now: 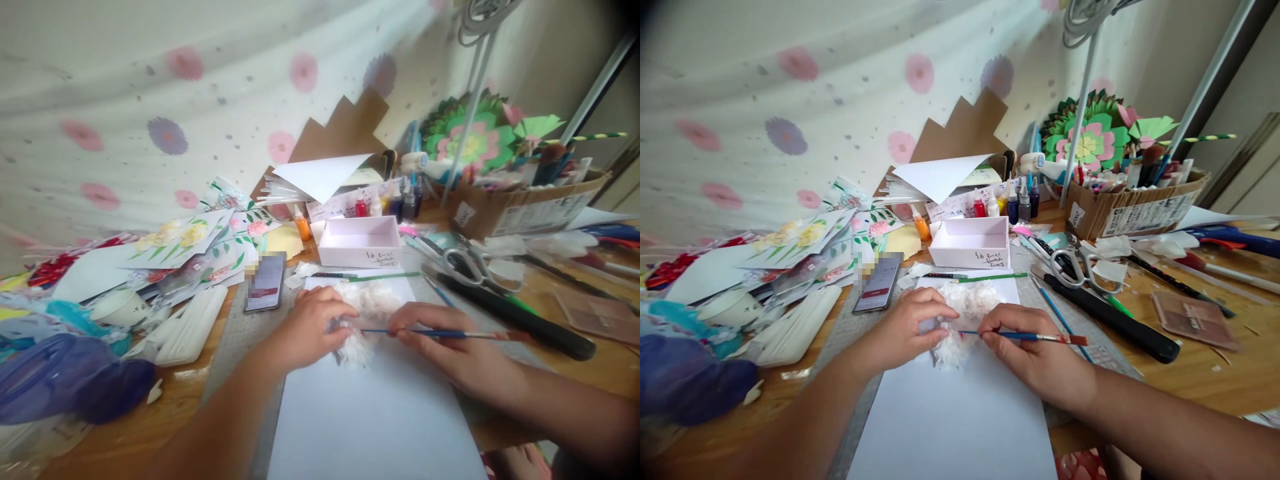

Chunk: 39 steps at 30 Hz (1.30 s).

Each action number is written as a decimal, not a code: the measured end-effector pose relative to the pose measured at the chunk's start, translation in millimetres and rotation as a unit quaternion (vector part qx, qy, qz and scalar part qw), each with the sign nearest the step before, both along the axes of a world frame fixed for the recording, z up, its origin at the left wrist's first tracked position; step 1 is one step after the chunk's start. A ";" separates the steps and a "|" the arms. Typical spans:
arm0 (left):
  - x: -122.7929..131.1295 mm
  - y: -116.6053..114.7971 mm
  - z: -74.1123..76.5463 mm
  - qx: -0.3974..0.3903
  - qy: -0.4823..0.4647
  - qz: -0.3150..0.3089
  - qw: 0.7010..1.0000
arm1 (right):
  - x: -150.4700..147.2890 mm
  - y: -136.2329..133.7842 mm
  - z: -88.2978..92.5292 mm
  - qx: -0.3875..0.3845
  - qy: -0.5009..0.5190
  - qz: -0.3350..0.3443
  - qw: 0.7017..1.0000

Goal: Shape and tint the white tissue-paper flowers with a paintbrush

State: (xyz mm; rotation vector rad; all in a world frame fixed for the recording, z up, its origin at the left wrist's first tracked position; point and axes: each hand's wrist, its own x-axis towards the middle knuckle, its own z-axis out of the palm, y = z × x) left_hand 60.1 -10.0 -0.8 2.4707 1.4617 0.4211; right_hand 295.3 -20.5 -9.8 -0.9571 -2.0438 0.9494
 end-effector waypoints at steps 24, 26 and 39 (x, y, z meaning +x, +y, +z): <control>-41.2 38.1 -5.5 0.127 0.077 0.227 0.962 | 4.2 0.4 -7.2 0.007 0.021 -0.007 1.000; -31.3 26.8 4.2 0.129 0.043 0.200 0.970 | 4.2 1.1 -8.4 0.012 0.029 0.001 0.999; 24.5 -8.4 -5.2 -0.192 -0.337 0.107 0.915 | 1.4 1.2 -11.0 0.031 0.035 0.050 0.998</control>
